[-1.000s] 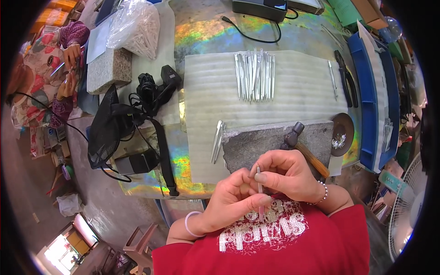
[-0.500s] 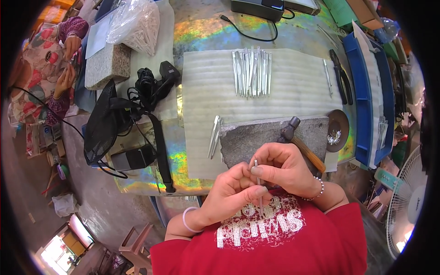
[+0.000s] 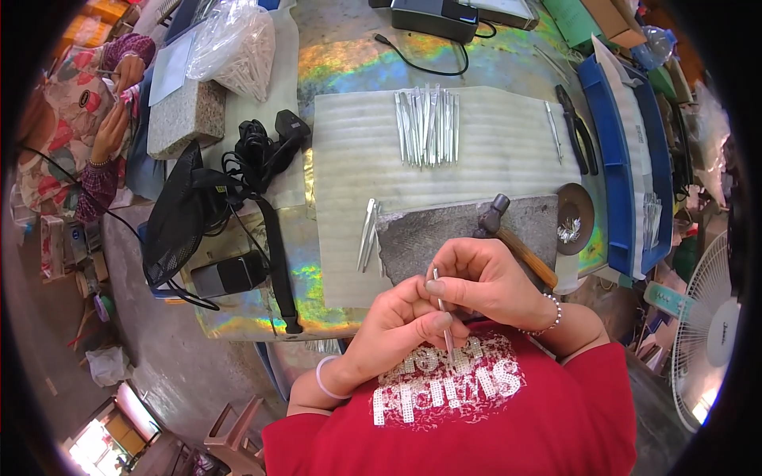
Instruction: Marking and shaping small metal components using a hammer and punch on a stone block, followed by sorting the pieces.
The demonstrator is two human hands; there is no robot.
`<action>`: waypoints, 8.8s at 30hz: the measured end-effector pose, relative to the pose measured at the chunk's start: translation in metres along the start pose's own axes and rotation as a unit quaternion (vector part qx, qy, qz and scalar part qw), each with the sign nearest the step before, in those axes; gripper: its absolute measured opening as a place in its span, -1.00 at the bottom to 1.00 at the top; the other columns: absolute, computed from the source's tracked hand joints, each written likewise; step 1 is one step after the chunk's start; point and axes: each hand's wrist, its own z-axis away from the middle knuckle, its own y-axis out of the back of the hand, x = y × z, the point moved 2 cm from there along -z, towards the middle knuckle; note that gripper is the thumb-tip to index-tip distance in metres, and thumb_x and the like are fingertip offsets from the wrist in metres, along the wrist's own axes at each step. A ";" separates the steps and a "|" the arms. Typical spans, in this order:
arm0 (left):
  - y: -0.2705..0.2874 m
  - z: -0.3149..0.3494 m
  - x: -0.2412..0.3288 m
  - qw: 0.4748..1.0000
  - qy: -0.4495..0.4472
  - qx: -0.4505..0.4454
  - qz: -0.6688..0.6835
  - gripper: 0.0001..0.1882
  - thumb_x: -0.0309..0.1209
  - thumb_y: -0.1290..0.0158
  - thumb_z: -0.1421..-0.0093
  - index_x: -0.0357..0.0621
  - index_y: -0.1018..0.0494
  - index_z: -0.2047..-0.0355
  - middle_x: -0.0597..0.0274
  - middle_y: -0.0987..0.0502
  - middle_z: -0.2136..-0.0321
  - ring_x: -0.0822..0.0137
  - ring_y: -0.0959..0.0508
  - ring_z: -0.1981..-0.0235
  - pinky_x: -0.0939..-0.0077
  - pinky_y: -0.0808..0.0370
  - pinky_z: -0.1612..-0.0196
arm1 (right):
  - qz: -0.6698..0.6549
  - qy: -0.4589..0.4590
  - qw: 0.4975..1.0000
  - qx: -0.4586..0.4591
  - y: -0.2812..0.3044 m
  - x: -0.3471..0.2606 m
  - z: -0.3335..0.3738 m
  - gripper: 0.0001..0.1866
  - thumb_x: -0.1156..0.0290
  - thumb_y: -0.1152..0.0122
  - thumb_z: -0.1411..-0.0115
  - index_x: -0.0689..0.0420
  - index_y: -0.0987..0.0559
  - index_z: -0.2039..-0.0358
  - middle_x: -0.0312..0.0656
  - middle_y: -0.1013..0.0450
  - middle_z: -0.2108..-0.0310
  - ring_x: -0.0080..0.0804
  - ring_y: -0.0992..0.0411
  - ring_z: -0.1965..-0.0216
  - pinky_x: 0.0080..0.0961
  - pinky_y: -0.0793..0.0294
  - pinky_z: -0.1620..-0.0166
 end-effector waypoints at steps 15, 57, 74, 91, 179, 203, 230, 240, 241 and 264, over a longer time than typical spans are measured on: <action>0.037 0.034 0.015 0.897 -0.285 0.260 -0.217 -0.68 -0.58 0.01 -0.20 -0.25 -0.32 0.02 0.10 -0.33 -0.01 0.34 -0.37 -0.02 0.51 -0.41 0.01 | 0.571 0.530 0.589 0.214 0.042 -0.084 -0.026 -0.82 0.67 -0.19 0.03 0.19 -0.50 0.37 -0.15 -0.44 0.47 -0.35 -0.45 0.53 -0.58 -0.42 0.53; 0.095 -0.008 0.012 0.616 -0.122 0.400 -0.668 -0.83 -0.45 -0.08 -0.01 -0.24 -0.35 0.41 -0.04 -0.49 0.49 -0.07 -0.51 0.41 0.18 -0.42 0.37 | 0.541 0.194 0.750 0.327 0.041 0.040 0.065 -0.67 0.64 -0.02 -0.03 0.25 -0.35 0.13 -0.04 -0.37 0.38 -0.16 -0.40 0.37 -0.38 -0.39 0.25; 0.019 0.030 -0.036 0.739 -0.437 0.262 -0.441 -0.83 -0.76 0.09 -0.10 -0.30 -0.33 0.31 0.08 -0.36 0.40 0.34 -0.42 0.43 0.60 -0.43 0.43 | 0.521 0.170 0.659 0.515 0.180 0.051 0.108 -0.75 0.41 -0.19 0.01 0.29 -0.49 0.34 -0.02 -0.44 0.48 -0.18 -0.44 0.47 -0.34 -0.43 0.35; 0.010 -0.002 -0.035 0.739 -0.254 0.269 -0.564 -0.90 -0.57 0.09 -0.24 -0.31 -0.38 0.25 0.23 -0.44 0.36 0.47 -0.45 0.38 0.64 -0.40 0.34 | 0.577 0.139 0.698 0.401 0.210 0.038 0.097 -0.87 0.53 -0.12 0.12 0.33 -0.42 0.54 0.13 -0.44 0.51 0.07 -0.47 0.41 -0.15 -0.49 0.30; 0.012 0.001 -0.018 0.948 -0.287 0.137 0.018 -0.91 -0.48 0.08 -0.29 -0.23 -0.30 0.24 0.01 -0.51 0.30 0.36 -0.56 0.45 0.56 -0.54 0.33 | 0.524 0.256 0.799 0.148 0.026 0.040 0.023 -0.51 0.44 -0.34 0.03 0.17 -0.42 0.05 -0.07 -0.40 0.37 -0.13 -0.43 0.38 -0.40 -0.42 0.32; 0.006 -0.018 -0.018 0.861 -0.287 0.202 -0.368 -0.95 -0.61 0.04 -0.22 -0.34 -0.40 0.31 0.11 -0.47 0.31 0.41 -0.55 0.41 0.65 -0.50 0.30 | 0.309 0.211 0.907 0.195 0.045 0.055 0.048 -0.68 0.55 -0.17 -0.04 0.22 -0.35 0.16 -0.09 -0.46 0.43 -0.35 -0.47 0.48 -0.49 -0.41 0.38; 0.002 -0.020 -0.014 0.836 -0.287 0.220 -0.414 -0.96 -0.66 0.00 -0.15 -0.34 -0.42 0.37 0.15 -0.48 0.44 0.36 -0.58 0.48 0.63 -0.46 0.43 | 0.292 0.214 0.909 0.209 0.044 0.055 0.048 -0.66 0.55 -0.18 -0.04 0.23 -0.35 0.15 -0.10 -0.43 0.46 -0.39 -0.43 0.50 -0.50 -0.39 0.39; -0.017 -0.014 -0.006 0.603 -0.343 0.162 -0.702 -0.66 -0.72 -0.02 0.15 -0.21 -0.42 0.30 0.11 -0.51 0.42 0.14 -0.56 0.49 0.37 -0.47 0.49 | 0.260 0.325 0.906 0.076 0.015 0.014 0.064 -0.66 0.52 -0.19 -0.14 0.23 -0.41 0.06 -0.18 -0.45 0.43 -0.49 -0.43 0.43 -0.58 -0.42 0.34; -0.014 -0.014 -0.008 0.608 -0.375 0.136 -0.687 -0.70 -0.64 -0.04 0.12 -0.20 -0.41 0.29 0.10 -0.50 0.43 0.11 -0.55 0.49 0.36 -0.48 0.48 | 0.285 0.367 0.884 0.050 0.008 0.002 0.064 -0.69 0.51 -0.20 -0.13 0.24 -0.44 0.10 -0.16 -0.46 0.42 -0.47 -0.46 0.41 -0.56 -0.44 0.32; -0.003 -0.014 -0.003 0.620 -0.406 0.111 -0.662 -0.77 -0.64 -0.01 0.09 -0.15 -0.37 0.37 0.22 -0.38 0.52 0.22 -0.51 0.58 0.42 -0.41 0.62 | 0.574 0.313 0.756 0.026 -0.016 -0.041 0.124 -0.42 0.69 -0.20 0.03 0.31 -0.31 -0.07 0.00 -0.46 0.33 -0.20 -0.47 0.44 -0.44 -0.47 0.41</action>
